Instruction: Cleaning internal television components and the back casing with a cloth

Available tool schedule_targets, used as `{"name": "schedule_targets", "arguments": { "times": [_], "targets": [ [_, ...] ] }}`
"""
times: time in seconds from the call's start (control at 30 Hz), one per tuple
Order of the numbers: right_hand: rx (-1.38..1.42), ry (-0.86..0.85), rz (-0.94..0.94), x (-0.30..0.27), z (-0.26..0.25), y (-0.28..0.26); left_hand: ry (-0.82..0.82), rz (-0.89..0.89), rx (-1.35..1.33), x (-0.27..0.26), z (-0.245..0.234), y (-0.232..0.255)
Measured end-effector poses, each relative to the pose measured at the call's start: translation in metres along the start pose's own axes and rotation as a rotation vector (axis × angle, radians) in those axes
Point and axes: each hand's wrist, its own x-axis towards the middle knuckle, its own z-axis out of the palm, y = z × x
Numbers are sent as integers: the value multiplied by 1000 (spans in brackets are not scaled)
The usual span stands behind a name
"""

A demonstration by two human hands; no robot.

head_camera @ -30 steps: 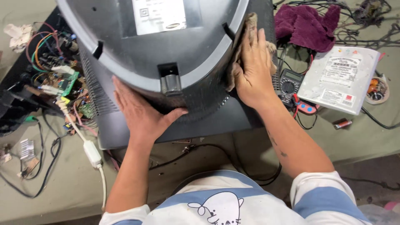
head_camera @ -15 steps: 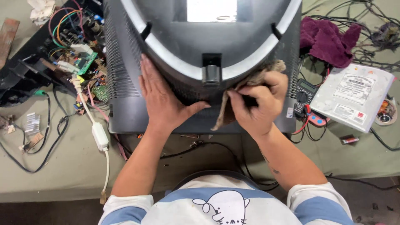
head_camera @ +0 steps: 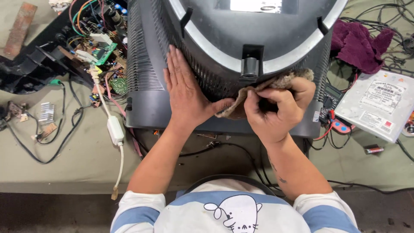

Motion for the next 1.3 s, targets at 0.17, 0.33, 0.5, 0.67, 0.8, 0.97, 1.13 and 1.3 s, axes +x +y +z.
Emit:
{"name": "schedule_targets", "arguments": {
  "times": [0.17,0.33,0.5,0.67,0.8,0.97,1.13,1.3],
  "targets": [
    [-2,-12,132,-25,13,0,2,4,5,0,4,-3],
    [13,-5,116,2,2,-8,10,19,-12,1,6,-5],
    [-1,-2,118,-14,10,-4,5,22,-16,1,0,0],
    [44,-9,205,0,4,-13,-18,15,-17,-2,3,-4],
    [71,-17,220,-7,6,-8,5,2,-25,-1,7,-7],
    [59,-38,254,-25,10,0,-27,-2,4,-2,5,-7],
    [43,-28,203,-3,0,-5,-5,17,-19,-5,8,-7],
    [28,-36,202,-22,10,3,-24,7,-24,0,3,-5]
  ]
}}
